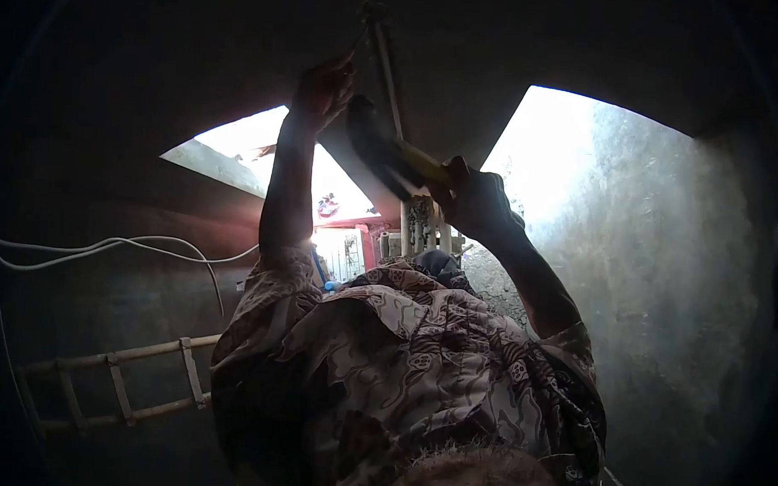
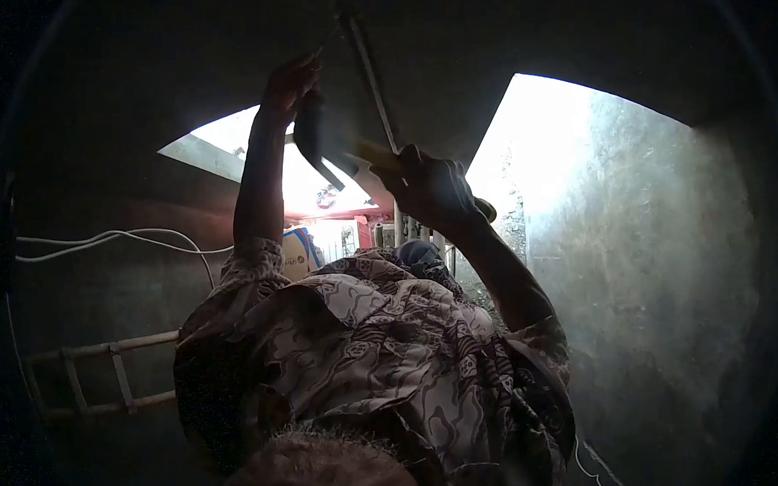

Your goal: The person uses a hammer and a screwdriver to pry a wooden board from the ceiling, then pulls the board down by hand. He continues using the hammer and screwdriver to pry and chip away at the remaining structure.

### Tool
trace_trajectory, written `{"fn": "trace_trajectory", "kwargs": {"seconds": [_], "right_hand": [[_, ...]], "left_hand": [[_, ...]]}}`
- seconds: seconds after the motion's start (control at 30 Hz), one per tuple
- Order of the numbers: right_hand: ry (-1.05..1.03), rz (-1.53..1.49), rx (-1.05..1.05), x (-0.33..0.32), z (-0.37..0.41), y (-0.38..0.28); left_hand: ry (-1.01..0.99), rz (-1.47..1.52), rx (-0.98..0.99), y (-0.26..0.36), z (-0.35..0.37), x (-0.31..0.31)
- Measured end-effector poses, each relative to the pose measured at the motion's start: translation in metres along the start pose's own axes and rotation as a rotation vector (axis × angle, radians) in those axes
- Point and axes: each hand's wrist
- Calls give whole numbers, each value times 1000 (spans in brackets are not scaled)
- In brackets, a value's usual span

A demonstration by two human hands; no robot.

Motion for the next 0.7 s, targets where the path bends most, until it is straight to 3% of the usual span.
{"fn": "trace_trajectory", "kwargs": {"seconds": [0.07,0.13,0.47,0.53,0.63,0.7], "right_hand": [[11,46,-72,1,-3,-1],[28,93,-138,3,-4,-3],[68,115,-190,-8,-10,-13],[81,117,-210,-13,-12,-16],[95,75,-225,-18,-14,-18],[180,57,-368,-22,-15,-25]], "left_hand": [[129,27,-86,-4,-18,-8],[-25,39,-190,3,-20,-6],[-54,124,-213,10,-29,14],[78,72,-227,10,-29,19],[96,138,-155,3,-30,17],[-2,202,-152,-4,-38,7]]}}
Point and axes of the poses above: each hand's wrist, its own z-axis away from the middle knuckle, its own x-axis out of the palm, y = z × x, and after that the axes turned 6 degrees about x, right-handed
